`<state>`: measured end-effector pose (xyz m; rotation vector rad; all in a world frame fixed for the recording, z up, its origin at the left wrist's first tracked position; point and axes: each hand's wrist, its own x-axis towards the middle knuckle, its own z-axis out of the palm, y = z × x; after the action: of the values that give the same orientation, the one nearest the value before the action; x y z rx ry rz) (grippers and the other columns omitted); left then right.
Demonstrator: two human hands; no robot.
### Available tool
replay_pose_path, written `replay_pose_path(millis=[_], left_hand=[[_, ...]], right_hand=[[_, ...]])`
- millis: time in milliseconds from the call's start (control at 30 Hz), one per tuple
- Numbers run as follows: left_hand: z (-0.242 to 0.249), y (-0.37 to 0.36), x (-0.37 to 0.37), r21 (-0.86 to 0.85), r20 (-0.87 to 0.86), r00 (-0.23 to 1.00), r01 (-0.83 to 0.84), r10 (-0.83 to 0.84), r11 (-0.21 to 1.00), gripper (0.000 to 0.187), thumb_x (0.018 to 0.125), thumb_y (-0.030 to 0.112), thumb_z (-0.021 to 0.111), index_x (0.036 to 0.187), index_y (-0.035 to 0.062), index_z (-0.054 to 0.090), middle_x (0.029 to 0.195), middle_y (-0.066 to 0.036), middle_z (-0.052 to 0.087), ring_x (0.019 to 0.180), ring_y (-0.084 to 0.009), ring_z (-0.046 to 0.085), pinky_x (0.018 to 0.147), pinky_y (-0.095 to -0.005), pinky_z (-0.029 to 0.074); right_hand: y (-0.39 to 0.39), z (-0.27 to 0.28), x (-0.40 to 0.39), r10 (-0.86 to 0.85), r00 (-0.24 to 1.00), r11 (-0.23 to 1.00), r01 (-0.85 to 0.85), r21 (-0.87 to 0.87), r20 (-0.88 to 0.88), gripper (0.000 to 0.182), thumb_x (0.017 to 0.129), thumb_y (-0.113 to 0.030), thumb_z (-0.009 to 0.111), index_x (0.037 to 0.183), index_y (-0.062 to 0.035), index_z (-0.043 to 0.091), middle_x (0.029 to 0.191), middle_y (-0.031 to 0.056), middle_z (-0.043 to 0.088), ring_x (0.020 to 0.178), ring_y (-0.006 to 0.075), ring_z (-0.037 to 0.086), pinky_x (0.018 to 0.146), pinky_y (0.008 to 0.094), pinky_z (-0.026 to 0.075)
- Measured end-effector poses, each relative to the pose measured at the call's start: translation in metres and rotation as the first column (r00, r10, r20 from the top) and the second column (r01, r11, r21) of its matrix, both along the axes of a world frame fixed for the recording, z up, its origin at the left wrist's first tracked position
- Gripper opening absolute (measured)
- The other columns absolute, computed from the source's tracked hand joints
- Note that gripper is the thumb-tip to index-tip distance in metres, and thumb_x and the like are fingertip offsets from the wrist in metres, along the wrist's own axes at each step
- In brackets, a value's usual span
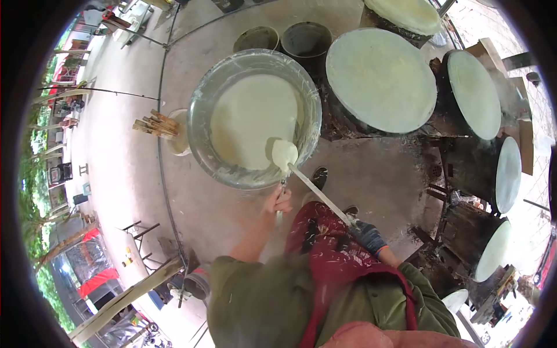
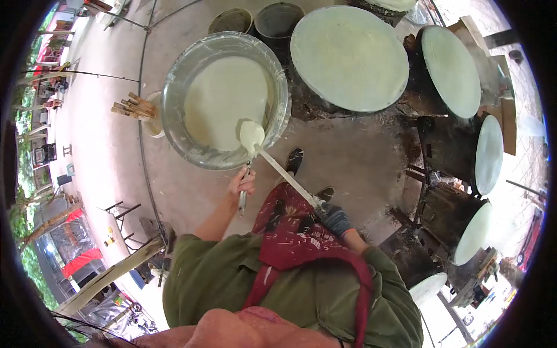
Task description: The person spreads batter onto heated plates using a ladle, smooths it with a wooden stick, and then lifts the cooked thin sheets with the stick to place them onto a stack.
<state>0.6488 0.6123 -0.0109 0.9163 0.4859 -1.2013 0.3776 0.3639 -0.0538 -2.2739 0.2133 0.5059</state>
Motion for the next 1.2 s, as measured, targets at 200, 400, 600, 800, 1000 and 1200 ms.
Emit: replay_pose_path(millis=[200, 400, 600, 800, 1000, 1200], left_hand=[[0.098, -0.024, -0.054, -0.407, -0.722, 0.631, -0.719, 0.284, 0.563, 0.027, 0.097, 0.025, 0.039, 0.096, -0.0016, 0.046, 0.045, 0.004, 0.033, 0.034, -0.0073, 0.035, 0.036, -0.0201, 0.031], [0.271, -0.01, -0.044, -0.787, -0.069, 0.948, -0.242, 0.309, 0.567, 0.028, 0.096, 0.022, 0.043, 0.101, -0.0049, 0.045, 0.052, 0.002, 0.038, 0.034, -0.0056, 0.033, 0.033, -0.0194, 0.031], [0.258, -0.021, 0.061, -0.341, 0.583, 0.663, -0.325, 0.47, 0.882, 0.024, 0.095, 0.021, 0.045, 0.097, -0.0019, 0.048, 0.064, 0.004, 0.04, 0.038, -0.0005, 0.028, 0.036, -0.0175, 0.026], [0.256, -0.088, 0.054, 0.169, 0.925, 0.367, -0.156, -0.102, 0.973, 0.03, 0.097, 0.029, 0.037, 0.091, 0.0027, 0.051, 0.051, 0.004, 0.034, 0.033, -0.0047, 0.026, 0.036, -0.0203, 0.023], [0.254, -0.216, 0.038, -0.024, 0.588, 0.667, 0.58, -0.458, 0.814, 0.027, 0.097, 0.028, 0.037, 0.09, 0.0068, 0.053, 0.049, 0.004, 0.033, 0.034, -0.0065, 0.029, 0.034, -0.024, 0.026], [0.214, -0.391, -0.084, 0.0, 0.043, 0.626, 0.779, -0.779, 0.627, 0.019, 0.094, 0.023, 0.046, 0.094, 0.0051, 0.054, 0.053, 0.004, 0.042, 0.036, -0.0039, 0.031, 0.031, -0.0187, 0.022]], right_hand=[[-0.009, 0.076, -0.03, 0.139, 0.921, 0.987, -0.099, -0.129, 0.363, 0.032, 0.086, -0.033, 0.054, 0.106, -0.0094, 0.059, 0.094, 0.0203, 0.061, 0.074, 0.0371, 0.06, 0.065, 0.0429, 0.049], [-0.023, 0.135, -0.05, -0.429, 0.767, 0.901, 0.327, 0.285, 0.477, 0.027, 0.083, -0.016, 0.06, 0.104, 0.0012, 0.059, 0.086, 0.0198, 0.063, 0.07, 0.0303, 0.062, 0.063, 0.0372, 0.048], [-0.044, 0.103, -0.047, -0.854, 0.517, 0.426, 0.619, 0.66, 0.066, 0.034, 0.086, -0.009, 0.056, 0.118, 0.0, 0.052, 0.079, 0.0032, 0.059, 0.063, 0.0116, 0.053, 0.059, 0.0272, 0.046], [-0.074, 0.101, -0.062, -0.955, 0.294, 0.19, 0.699, 0.69, -0.035, 0.046, 0.086, -0.009, 0.055, 0.13, -0.0052, 0.043, 0.095, 0.0006, 0.057, 0.067, 0.0057, 0.047, 0.057, 0.0207, 0.043], [-0.105, 0.086, -0.12, -0.942, 0.266, 0.307, 0.929, 0.205, 0.205, 0.034, 0.085, -0.011, 0.055, 0.119, -0.0031, 0.054, 0.103, 0.0125, 0.061, 0.092, 0.0202, 0.059, 0.081, 0.0312, 0.046], [-0.159, 0.099, -0.217, -0.967, -0.229, -0.159, 0.887, 0.433, 0.114, 0.027, 0.087, -0.018, 0.056, 0.111, -0.0069, 0.057, 0.095, 0.007, 0.063, 0.084, 0.0159, 0.059, 0.07, 0.0284, 0.048]])
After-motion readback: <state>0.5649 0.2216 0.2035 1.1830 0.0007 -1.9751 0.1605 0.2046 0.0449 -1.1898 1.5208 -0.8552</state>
